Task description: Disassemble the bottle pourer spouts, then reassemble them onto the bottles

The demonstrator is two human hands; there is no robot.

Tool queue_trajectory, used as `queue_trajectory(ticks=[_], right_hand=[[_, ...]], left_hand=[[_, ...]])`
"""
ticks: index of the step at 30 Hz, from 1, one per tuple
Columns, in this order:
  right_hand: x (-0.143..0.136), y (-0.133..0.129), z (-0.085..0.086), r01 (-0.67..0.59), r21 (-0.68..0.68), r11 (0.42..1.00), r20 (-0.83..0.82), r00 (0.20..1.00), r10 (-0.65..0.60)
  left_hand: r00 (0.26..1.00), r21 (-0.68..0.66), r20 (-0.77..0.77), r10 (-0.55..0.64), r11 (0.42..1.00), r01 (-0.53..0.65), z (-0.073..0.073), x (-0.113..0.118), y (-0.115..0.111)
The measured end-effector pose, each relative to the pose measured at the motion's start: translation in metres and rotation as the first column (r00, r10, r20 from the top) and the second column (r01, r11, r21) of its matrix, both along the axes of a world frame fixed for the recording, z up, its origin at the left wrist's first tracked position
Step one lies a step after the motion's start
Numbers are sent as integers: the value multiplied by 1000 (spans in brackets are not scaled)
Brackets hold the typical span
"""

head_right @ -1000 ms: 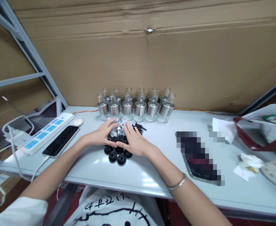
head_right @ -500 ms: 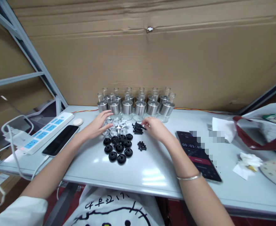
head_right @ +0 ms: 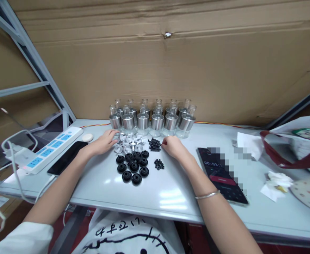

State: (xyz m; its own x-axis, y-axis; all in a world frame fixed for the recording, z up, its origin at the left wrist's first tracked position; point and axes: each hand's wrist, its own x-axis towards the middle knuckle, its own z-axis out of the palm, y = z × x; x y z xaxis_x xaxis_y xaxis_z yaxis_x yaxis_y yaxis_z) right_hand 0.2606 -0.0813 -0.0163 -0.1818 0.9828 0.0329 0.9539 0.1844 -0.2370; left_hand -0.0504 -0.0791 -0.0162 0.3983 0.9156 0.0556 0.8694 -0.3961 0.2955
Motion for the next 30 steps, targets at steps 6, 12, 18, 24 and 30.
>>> queue_trajectory(ticks=[6, 12, 18, 24, 30], right_hand=[[-2, -1, 2, 24, -5, 1000, -24, 999, -24], [-3, -1, 1, 7, -11, 1000, -31, 999, -8], [-3, -1, 0, 11, 7, 1000, -36, 999, -11], [-2, 2, -1, 15, 46, 999, -65, 998, -12], [-4, 7, -6, -14, 73, 997, -116, 993, 23]], left_hand=[[1000, -25, -2, -13, 1000, 13, -1, -2, 1], [1000, -61, -19, -10, 998, 9, 1, -1, 0], [1000, -45, -4, -9, 999, 9, 1, -2, 1], [1000, -41, -29, -7, 999, 6, 2, -2, 1], [1000, -40, -27, -8, 999, 7, 3, -1, 0]])
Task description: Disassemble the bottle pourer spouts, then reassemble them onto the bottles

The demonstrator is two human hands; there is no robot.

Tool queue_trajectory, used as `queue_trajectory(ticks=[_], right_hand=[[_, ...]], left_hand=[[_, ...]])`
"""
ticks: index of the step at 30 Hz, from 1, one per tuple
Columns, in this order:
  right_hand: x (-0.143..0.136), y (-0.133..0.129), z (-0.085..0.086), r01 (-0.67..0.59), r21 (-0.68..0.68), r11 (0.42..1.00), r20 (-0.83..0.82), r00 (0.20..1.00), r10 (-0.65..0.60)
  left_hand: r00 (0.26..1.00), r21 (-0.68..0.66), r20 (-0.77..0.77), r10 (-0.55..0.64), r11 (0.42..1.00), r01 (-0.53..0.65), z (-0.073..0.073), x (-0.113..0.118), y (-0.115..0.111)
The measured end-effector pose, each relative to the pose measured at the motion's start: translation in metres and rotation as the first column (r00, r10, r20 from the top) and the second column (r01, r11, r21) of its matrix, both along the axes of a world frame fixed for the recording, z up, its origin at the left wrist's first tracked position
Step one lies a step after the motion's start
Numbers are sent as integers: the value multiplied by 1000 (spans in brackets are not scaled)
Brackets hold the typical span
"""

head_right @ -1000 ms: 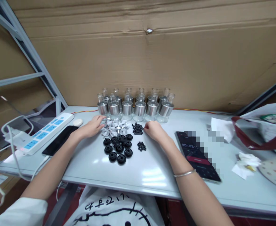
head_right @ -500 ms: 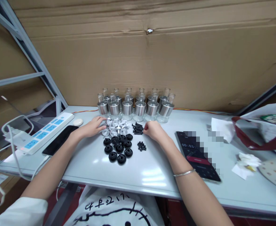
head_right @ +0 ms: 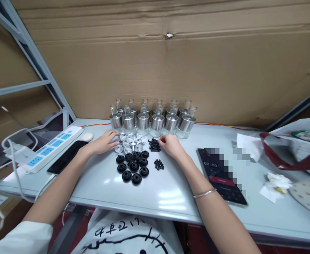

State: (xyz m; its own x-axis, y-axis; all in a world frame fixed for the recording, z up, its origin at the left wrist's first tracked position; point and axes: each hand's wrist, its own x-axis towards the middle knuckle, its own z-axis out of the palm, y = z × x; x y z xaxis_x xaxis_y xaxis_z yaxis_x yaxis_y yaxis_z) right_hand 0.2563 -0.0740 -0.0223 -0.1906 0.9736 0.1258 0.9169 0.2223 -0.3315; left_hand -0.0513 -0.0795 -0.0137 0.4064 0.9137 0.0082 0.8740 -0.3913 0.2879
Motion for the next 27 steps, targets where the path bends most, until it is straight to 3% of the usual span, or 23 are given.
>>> queue_trajectory(ticks=[8, 15, 20, 27], right_hand=[[-1, 4, -6, -79, 56, 995, -40, 996, 81], [-4, 0, -7, -206, 1, 979, -69, 976, 205], [3, 2, -14, -261, -66, 963, -28, 965, 260], [2, 2, -17, -339, -28, 940, 25, 940, 340]], left_hand=[[998, 13, 58, -17, 1000, 16, 2, 1, 0], [998, 18, 61, -24, 1000, 22, 0, 2, 0], [998, 28, 55, -19, 999, 18, 1, 2, -1], [999, 2, 51, 0, 1000, 0, 2, 3, -2]])
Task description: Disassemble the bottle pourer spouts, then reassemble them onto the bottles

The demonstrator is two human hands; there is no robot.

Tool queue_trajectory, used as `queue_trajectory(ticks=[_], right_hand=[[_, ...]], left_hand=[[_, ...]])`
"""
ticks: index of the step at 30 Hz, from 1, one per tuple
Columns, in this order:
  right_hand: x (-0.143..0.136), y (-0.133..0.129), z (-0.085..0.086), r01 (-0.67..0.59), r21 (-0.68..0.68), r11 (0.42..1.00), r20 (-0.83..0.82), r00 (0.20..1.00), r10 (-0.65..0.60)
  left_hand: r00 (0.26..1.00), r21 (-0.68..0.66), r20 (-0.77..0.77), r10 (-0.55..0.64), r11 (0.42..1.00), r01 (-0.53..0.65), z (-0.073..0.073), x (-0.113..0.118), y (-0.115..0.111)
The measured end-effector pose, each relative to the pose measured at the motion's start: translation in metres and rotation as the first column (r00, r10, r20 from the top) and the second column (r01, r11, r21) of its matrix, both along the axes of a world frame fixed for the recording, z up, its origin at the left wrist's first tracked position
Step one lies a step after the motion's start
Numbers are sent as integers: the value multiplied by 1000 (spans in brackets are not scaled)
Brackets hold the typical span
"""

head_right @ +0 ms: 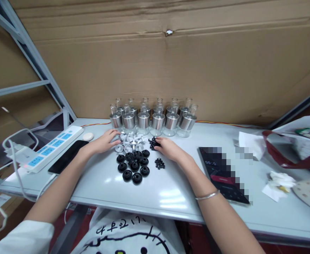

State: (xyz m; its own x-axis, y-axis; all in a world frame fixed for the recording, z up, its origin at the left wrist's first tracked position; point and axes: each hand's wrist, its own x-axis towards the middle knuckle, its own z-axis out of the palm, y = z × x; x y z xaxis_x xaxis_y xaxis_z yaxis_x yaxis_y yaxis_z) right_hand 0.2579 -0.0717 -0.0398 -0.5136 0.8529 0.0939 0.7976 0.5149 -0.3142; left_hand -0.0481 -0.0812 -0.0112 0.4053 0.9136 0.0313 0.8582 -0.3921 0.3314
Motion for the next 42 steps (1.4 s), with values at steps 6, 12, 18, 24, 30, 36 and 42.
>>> queue_trajectory(ticks=[6, 12, 18, 24, 30, 36, 42], right_hand=[[1, -2, -1, -7, -21, 1000, 24, 1000, 7], [6, 1, -22, 15, -87, 996, 74, 997, -9], [9, 3, -26, 7, -71, 997, 92, 996, -1], [6, 0, -24, 33, -78, 996, 97, 995, -26], [5, -1, -22, 31, -20, 999, 28, 999, -30], [0, -12, 15, 69, 203, 977, -235, 972, -20], [-12, -24, 35, 282, 410, 868, -466, 882, -67]], left_hand=[[1000, 4, -1, -7, 1000, 7, -1, -1, 1], [1000, 1, -2, 2, 1000, -2, -2, -1, 1], [1000, 12, 0, -15, 1000, 15, -5, -3, 2], [1000, 15, -3, -19, 1000, 19, -7, -2, 3], [999, 80, -18, -40, 996, 41, -9, -2, 6], [997, 331, 58, -47, 943, 26, 6, 5, 2], [993, 450, 113, 41, 889, -89, 12, 16, -3]])
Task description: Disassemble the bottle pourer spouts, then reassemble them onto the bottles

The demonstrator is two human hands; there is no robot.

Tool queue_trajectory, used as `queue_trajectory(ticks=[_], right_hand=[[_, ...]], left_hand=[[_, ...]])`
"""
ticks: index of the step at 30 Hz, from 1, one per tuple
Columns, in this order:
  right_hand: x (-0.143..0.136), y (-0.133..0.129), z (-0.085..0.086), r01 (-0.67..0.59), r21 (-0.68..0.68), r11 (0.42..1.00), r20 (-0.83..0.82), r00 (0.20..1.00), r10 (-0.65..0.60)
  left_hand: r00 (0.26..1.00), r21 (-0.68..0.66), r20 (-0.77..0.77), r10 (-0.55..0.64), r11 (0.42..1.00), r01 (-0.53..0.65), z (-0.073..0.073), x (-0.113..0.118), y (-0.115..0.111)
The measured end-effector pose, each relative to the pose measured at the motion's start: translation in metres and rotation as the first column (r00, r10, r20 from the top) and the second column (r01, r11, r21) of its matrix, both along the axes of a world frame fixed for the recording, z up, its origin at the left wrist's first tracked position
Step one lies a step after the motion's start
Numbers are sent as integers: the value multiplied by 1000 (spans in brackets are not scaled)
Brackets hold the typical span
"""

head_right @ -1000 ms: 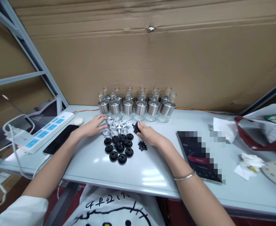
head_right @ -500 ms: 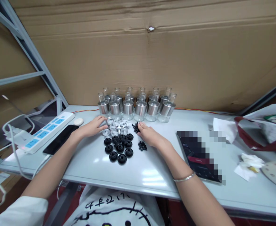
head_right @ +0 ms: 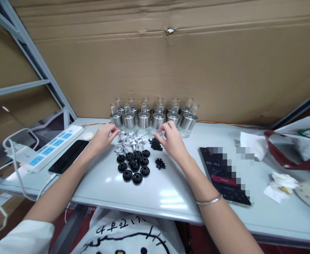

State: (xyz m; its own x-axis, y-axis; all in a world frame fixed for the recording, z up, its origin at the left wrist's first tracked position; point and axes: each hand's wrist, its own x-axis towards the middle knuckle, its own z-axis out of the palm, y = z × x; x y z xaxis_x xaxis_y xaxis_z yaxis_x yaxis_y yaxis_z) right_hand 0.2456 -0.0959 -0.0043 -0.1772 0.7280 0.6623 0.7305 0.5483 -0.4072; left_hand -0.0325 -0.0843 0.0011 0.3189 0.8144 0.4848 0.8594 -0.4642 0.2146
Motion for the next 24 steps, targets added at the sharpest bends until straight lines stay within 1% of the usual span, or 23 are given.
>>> queue_trajectory(ticks=[2, 4, 9, 14, 20, 24], right_hand=[[-1, -2, 2, 45, 59, 997, -59, 997, -42], [-2, -4, 5, 63, 101, 993, -92, 994, -54], [-2, -7, 6, 61, 101, 993, -136, 990, -47], [-3, -5, 2, 41, 100, 994, -111, 993, -30], [-1, -4, 1, 30, 110, 994, -70, 997, -23], [-1, -5, 2, 37, 108, 994, -42, 999, -32]], left_hand=[[999, -8, -33, 24, 1000, -24, -2, 2, 0], [998, -34, -57, 40, 999, -42, -4, 3, 0], [993, -146, -54, 105, 983, -112, -10, 5, 2], [987, -227, -39, 156, 961, -160, -16, 7, 5], [988, -250, -38, 151, 956, -155, -15, 7, 4], [991, -280, -21, 135, 950, -135, -18, 9, 3]])
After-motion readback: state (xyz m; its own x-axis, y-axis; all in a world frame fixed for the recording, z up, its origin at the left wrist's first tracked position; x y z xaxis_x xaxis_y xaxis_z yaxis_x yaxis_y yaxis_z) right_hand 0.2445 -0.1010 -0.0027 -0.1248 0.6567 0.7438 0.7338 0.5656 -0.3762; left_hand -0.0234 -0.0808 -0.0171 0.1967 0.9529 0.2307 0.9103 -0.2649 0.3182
